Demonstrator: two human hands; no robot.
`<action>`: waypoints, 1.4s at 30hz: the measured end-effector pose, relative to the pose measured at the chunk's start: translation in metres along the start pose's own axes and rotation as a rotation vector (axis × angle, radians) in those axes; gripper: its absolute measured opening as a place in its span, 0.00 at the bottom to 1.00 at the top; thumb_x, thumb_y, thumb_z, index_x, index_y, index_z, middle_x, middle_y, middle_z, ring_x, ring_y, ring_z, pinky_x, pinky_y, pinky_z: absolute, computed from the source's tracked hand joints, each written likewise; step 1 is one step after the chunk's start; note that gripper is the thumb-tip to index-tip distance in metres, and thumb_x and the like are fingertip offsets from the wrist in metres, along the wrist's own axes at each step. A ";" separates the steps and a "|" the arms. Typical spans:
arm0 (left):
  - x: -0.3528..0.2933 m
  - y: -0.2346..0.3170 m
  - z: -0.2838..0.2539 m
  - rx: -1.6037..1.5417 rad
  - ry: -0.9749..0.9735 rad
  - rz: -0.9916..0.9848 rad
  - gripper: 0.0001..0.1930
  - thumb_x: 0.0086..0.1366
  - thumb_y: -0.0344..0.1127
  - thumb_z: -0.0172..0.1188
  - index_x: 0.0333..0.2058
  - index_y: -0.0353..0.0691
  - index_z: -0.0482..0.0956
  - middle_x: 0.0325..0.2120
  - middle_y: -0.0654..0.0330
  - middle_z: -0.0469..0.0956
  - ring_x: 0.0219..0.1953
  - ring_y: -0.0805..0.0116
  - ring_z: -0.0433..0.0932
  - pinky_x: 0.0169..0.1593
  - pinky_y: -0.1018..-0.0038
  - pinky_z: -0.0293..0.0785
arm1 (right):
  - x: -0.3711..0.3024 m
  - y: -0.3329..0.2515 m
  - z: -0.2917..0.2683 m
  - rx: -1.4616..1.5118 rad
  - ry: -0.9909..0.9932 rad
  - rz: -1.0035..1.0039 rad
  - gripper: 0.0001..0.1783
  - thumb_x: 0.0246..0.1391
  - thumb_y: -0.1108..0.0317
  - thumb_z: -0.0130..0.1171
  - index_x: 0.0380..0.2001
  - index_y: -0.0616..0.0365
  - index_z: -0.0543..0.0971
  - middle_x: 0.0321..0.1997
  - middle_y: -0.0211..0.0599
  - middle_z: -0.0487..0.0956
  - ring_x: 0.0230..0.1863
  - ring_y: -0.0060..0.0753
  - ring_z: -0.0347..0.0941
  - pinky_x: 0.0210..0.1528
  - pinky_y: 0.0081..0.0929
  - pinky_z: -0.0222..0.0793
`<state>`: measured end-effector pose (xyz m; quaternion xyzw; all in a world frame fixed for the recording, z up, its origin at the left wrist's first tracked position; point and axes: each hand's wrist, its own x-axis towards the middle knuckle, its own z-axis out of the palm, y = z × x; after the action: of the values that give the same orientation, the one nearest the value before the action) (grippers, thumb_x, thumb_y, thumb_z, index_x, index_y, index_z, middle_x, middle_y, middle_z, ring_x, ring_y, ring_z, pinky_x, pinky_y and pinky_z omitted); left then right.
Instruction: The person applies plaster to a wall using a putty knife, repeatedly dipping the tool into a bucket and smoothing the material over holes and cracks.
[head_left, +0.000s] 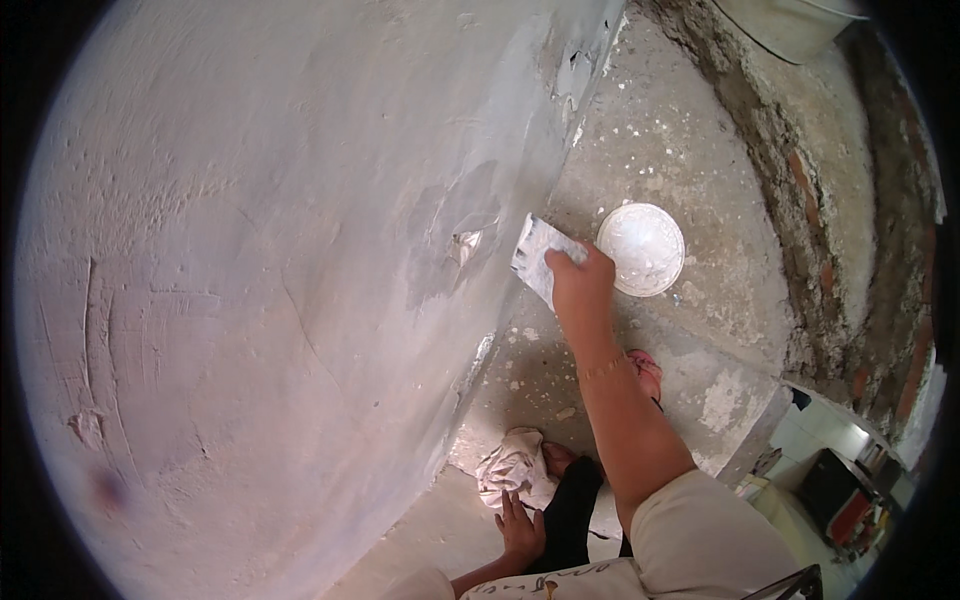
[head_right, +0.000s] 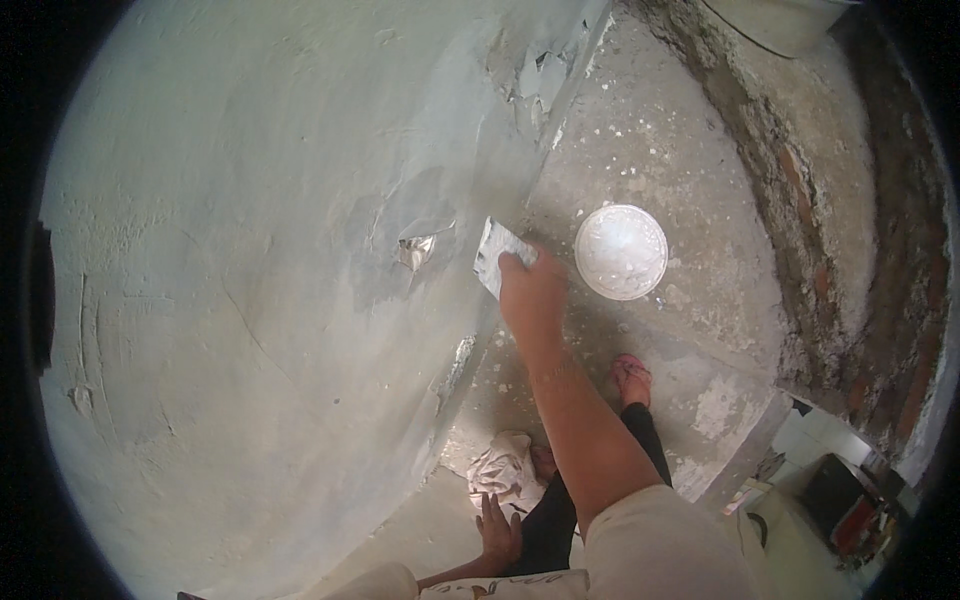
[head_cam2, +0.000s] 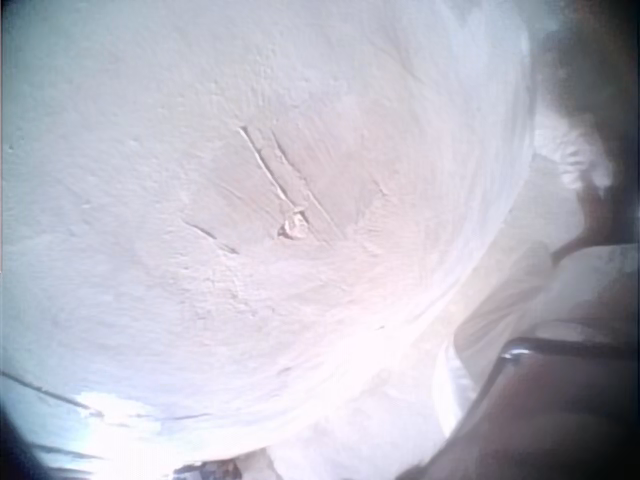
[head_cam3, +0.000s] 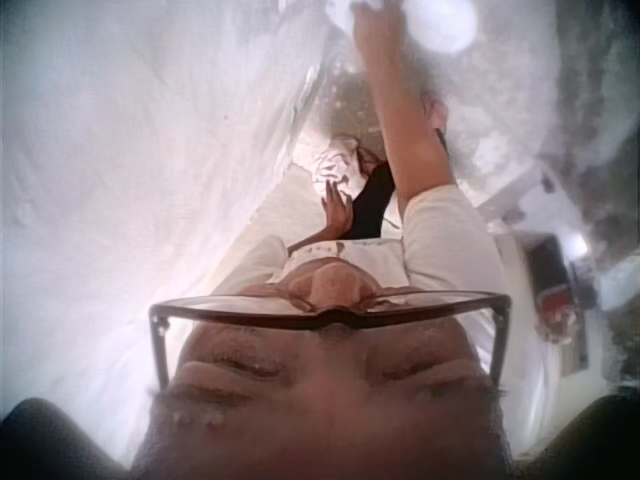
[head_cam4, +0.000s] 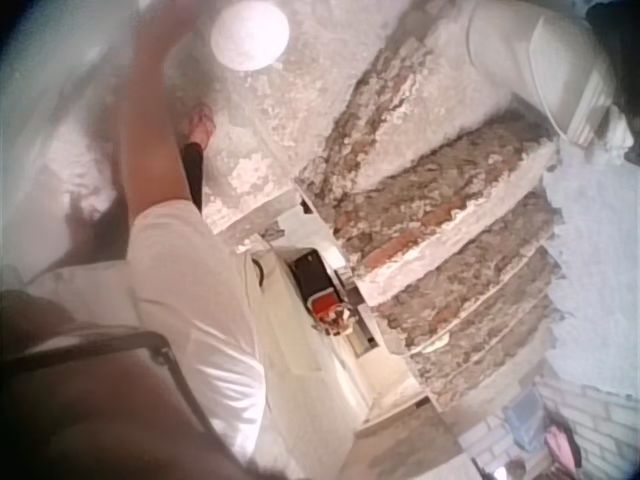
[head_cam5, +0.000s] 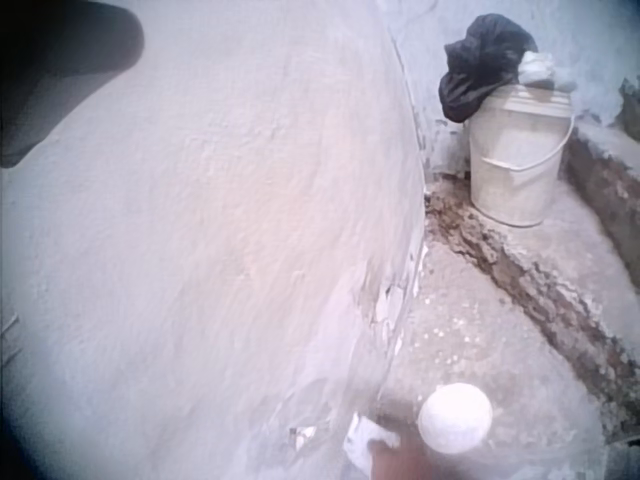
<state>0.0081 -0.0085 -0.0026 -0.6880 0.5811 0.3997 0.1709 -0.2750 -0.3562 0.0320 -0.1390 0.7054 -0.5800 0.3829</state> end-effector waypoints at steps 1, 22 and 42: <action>0.003 0.002 -0.001 0.009 -0.003 0.008 0.38 0.64 0.49 0.48 0.63 0.27 0.49 0.66 0.38 0.41 0.69 0.41 0.44 0.65 0.40 0.38 | 0.015 0.013 0.008 0.004 0.011 0.000 0.16 0.46 0.68 0.59 0.37 0.69 0.79 0.30 0.52 0.81 0.33 0.48 0.78 0.39 0.36 0.71; -0.001 0.008 -0.001 0.069 -0.030 0.036 0.38 0.64 0.48 0.48 0.63 0.27 0.47 0.66 0.36 0.41 0.67 0.40 0.49 0.65 0.39 0.37 | -0.097 -0.054 0.046 -0.214 -0.099 -0.715 0.23 0.39 0.81 0.57 0.44 0.67 0.77 0.37 0.44 0.73 0.41 0.43 0.71 0.43 0.32 0.69; -0.001 -0.001 0.003 0.029 -0.002 -0.010 0.38 0.65 0.48 0.47 0.63 0.26 0.47 0.66 0.37 0.41 0.69 0.41 0.43 0.65 0.40 0.36 | -0.082 -0.066 0.014 -0.144 0.046 -0.697 0.21 0.42 0.81 0.57 0.45 0.64 0.77 0.38 0.42 0.75 0.38 0.45 0.72 0.44 0.36 0.67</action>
<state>0.0081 -0.0054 -0.0038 -0.6879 0.5834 0.3909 0.1835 -0.2269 -0.3327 0.1238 -0.3848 0.6631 -0.6277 0.1350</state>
